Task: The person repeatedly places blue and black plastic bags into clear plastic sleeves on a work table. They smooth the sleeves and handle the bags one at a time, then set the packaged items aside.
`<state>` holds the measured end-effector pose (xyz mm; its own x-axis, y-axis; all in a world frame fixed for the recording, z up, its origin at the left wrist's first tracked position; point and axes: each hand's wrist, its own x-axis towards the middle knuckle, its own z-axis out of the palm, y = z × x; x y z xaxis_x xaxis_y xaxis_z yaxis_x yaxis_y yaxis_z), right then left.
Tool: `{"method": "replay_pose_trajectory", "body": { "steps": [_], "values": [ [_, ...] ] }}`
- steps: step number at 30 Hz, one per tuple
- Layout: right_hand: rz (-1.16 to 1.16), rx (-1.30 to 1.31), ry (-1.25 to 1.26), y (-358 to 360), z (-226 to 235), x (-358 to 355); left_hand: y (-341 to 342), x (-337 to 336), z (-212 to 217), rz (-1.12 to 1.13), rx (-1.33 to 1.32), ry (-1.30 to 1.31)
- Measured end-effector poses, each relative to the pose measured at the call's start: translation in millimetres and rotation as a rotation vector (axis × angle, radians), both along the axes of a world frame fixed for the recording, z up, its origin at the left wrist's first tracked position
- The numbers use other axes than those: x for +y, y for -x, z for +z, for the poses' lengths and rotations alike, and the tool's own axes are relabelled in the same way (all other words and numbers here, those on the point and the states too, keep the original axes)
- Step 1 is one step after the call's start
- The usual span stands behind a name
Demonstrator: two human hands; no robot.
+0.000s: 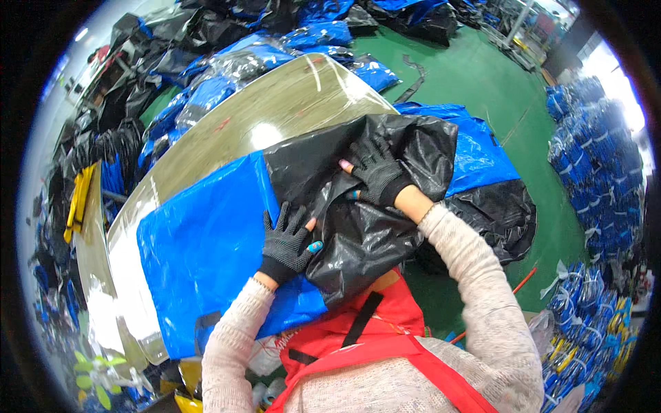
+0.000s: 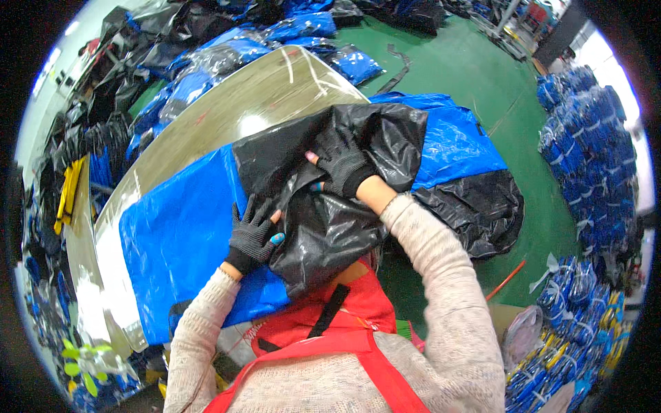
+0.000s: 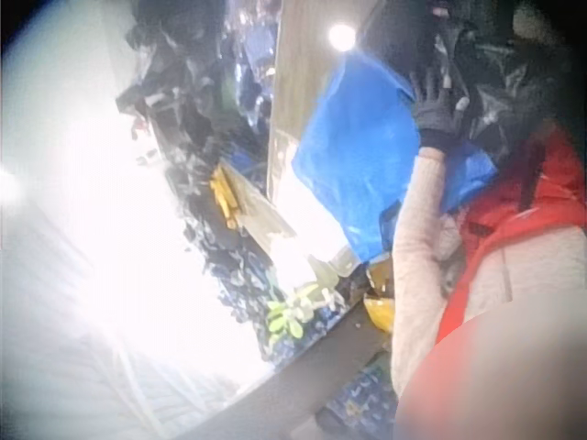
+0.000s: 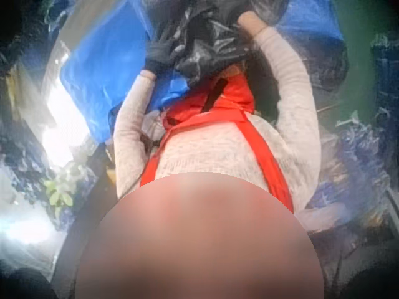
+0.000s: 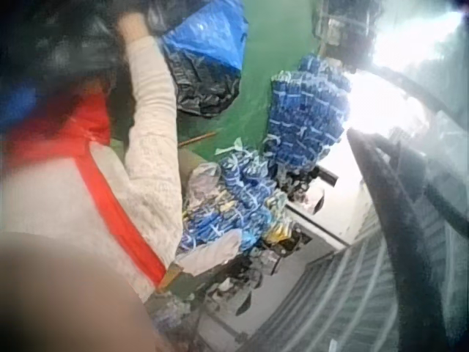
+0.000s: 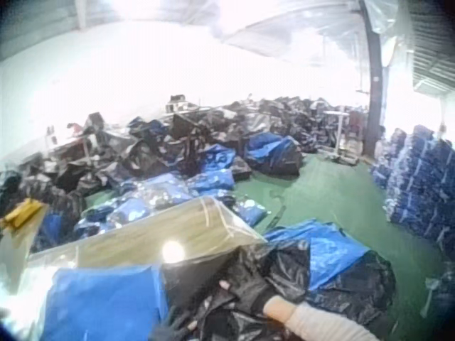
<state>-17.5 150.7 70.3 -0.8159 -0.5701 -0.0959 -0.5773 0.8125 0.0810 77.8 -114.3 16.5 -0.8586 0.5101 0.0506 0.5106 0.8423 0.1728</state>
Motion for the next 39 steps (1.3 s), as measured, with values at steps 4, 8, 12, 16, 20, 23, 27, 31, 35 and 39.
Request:
{"method": "replay_pose_trajectory", "body": {
  "steps": [4, 8, 12, 16, 20, 23, 27, 31, 35, 39],
  "values": [
    [0.122, 0.054, 0.169, 12.9, -24.5, 14.9, 45.1, 8.0, 9.4, -0.004, 0.268, -0.233],
    [0.049, 0.336, 0.414, 30.3, -16.7, 56.9, 72.2, 21.2, -13.1, -0.139, 0.186, -0.004],
    [-0.191, 0.404, 0.289, 49.3, -13.5, 101.0, 71.4, 22.7, -25.3, -0.134, 0.167, 0.022],
    [-0.176, 0.382, 0.623, -2.7, -13.0, 105.2, 71.4, 23.2, -28.5, -0.136, 0.253, 0.036],
    [0.234, 0.339, 0.619, -120.6, -38.4, 85.5, 67.9, 21.8, -30.9, -0.145, 0.21, 0.033],
    [0.19, 0.387, 0.589, -167.2, -52.5, 78.4, 63.5, 22.3, -10.0, -0.184, 0.151, 0.121],
    [0.203, 0.522, 0.74, -174.5, -25.6, 83.1, 71.6, 43.0, 43.9, -0.319, -0.129, -0.136],
    [0.275, 0.436, 0.807, -131.4, 28.0, 77.4, 79.4, 111.0, 30.1, -0.73, 0.146, -0.236],
    [0.376, 0.502, 0.495, -23.2, 43.4, 41.7, 54.9, 130.0, -29.6, -0.536, 0.064, -0.159],
    [0.317, 0.163, 0.219, 62.4, -2.4, -10.0, 49.3, 132.7, -37.3, -0.508, 0.065, -0.202]
  ]
}}
